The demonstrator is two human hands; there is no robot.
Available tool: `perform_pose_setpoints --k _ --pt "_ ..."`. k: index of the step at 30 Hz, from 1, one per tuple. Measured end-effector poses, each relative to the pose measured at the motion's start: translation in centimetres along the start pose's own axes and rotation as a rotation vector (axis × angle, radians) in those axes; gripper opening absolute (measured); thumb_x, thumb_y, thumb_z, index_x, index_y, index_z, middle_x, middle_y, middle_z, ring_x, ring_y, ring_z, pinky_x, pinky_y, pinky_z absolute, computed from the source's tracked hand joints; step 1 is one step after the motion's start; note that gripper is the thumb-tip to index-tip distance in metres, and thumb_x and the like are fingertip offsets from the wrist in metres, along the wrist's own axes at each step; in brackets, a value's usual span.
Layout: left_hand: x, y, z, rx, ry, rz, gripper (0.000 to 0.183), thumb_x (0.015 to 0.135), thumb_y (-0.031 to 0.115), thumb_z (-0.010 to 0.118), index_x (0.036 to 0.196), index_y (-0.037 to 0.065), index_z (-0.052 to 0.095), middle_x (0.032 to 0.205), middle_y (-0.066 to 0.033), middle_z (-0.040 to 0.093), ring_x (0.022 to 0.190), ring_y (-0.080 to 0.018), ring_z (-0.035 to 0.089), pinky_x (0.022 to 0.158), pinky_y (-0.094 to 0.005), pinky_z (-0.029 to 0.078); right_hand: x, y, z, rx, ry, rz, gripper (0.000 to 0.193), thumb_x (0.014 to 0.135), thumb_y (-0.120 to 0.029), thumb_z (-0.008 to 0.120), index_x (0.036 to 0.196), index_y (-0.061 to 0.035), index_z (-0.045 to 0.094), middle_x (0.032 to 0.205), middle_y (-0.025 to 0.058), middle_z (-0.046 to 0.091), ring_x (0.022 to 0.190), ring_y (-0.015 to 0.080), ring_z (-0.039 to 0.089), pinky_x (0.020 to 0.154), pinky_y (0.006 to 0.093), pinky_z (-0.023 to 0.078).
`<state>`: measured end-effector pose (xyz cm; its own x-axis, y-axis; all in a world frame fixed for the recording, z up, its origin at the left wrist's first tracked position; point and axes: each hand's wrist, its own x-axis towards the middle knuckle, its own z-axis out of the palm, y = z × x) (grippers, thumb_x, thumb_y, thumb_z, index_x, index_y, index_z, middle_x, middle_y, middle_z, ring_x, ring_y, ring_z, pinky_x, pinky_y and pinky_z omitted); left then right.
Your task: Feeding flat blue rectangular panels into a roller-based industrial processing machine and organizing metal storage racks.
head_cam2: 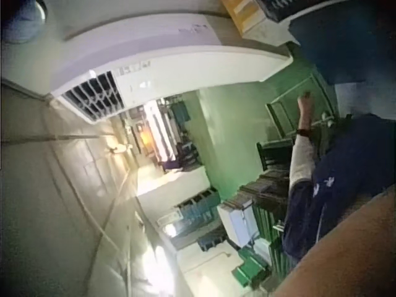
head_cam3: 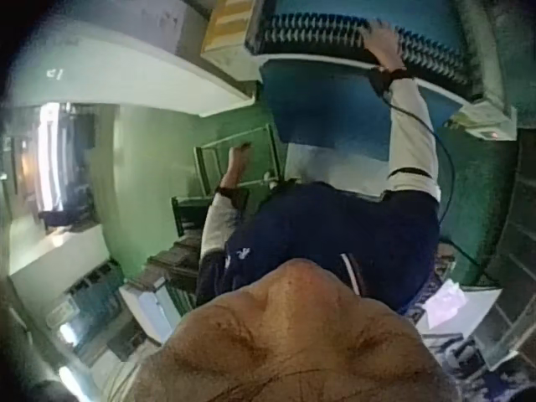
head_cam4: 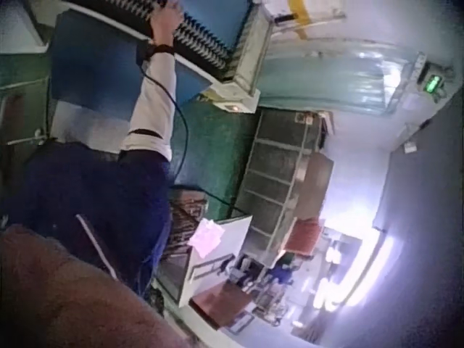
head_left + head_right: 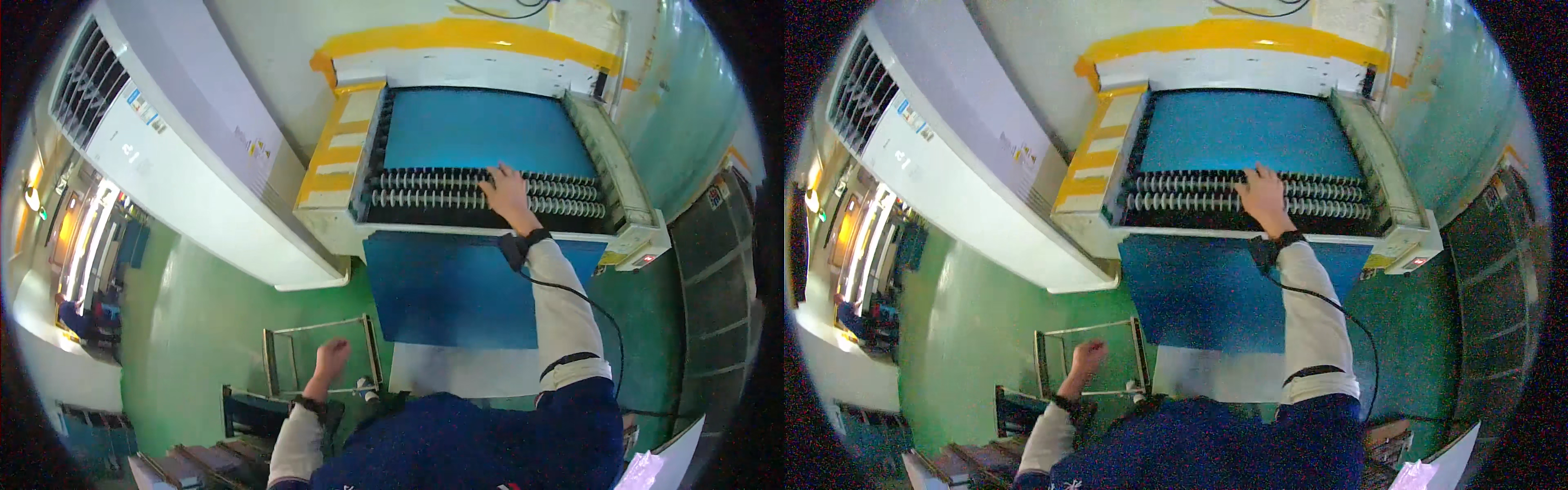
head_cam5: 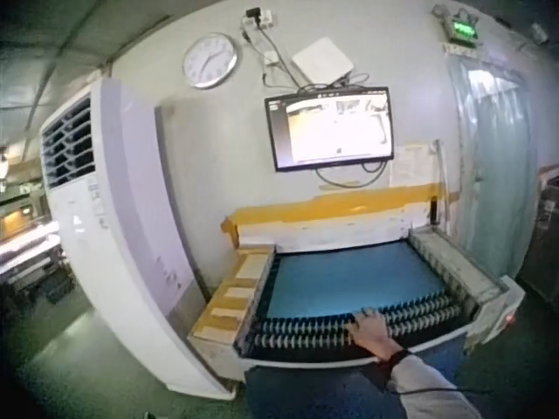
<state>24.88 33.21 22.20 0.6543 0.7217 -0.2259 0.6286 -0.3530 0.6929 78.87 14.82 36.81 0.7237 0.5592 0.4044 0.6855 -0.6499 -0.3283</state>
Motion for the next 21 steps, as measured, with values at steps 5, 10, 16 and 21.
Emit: perform_pose_setpoints --k 5,10,16,21 --pt "3.7 7.5 -2.0 -0.201 -0.007 0.136 0.027 0.084 0.020 0.065 0.102 0.000 0.066 0.080 -0.0107 0.068 0.077 -0.0175 0.066 0.072 -0.0310 0.052 -5.0 -0.8 -2.6 0.092 0.058 -0.151 0.040 0.084 -0.029 0.064 0.118 -0.0092 0.061 0.133 0.0152 0.051 0.124 0.0371 0.044 0.101 0.0493 0.036" --pt "9.1 13.2 -1.5 -0.202 0.020 0.262 0.055 0.078 0.018 0.072 0.126 0.000 0.052 0.107 -0.0140 0.064 0.092 -0.0220 0.063 0.082 -0.0337 0.050 -12.7 -2.5 -5.9 0.200 0.041 -0.195 0.038 0.082 -0.020 0.066 0.118 -0.0081 0.060 0.134 0.0138 0.050 0.123 0.0368 0.045 0.103 0.0489 0.035" --pt "13.7 16.3 0.7 -0.153 0.246 0.277 0.069 0.076 0.018 0.073 0.136 0.002 0.043 0.116 -0.0149 0.060 0.109 -0.0246 0.056 0.094 -0.0362 0.043 -18.4 -0.6 -7.0 0.135 0.008 -0.140 0.039 0.082 -0.016 0.066 0.119 -0.0083 0.059 0.135 0.0130 0.049 0.123 0.0364 0.045 0.103 0.0497 0.035" --pt "14.2 15.9 0.9 -0.463 0.123 0.287 0.062 0.076 0.011 0.071 0.131 0.002 0.046 0.115 -0.0137 0.061 0.106 -0.0221 0.058 0.090 -0.0355 0.046 -19.1 0.1 -8.5 0.160 0.011 -0.089 0.041 0.081 -0.015 0.066 0.120 -0.0080 0.058 0.134 0.0136 0.050 0.124 0.0359 0.044 0.104 0.0484 0.034"
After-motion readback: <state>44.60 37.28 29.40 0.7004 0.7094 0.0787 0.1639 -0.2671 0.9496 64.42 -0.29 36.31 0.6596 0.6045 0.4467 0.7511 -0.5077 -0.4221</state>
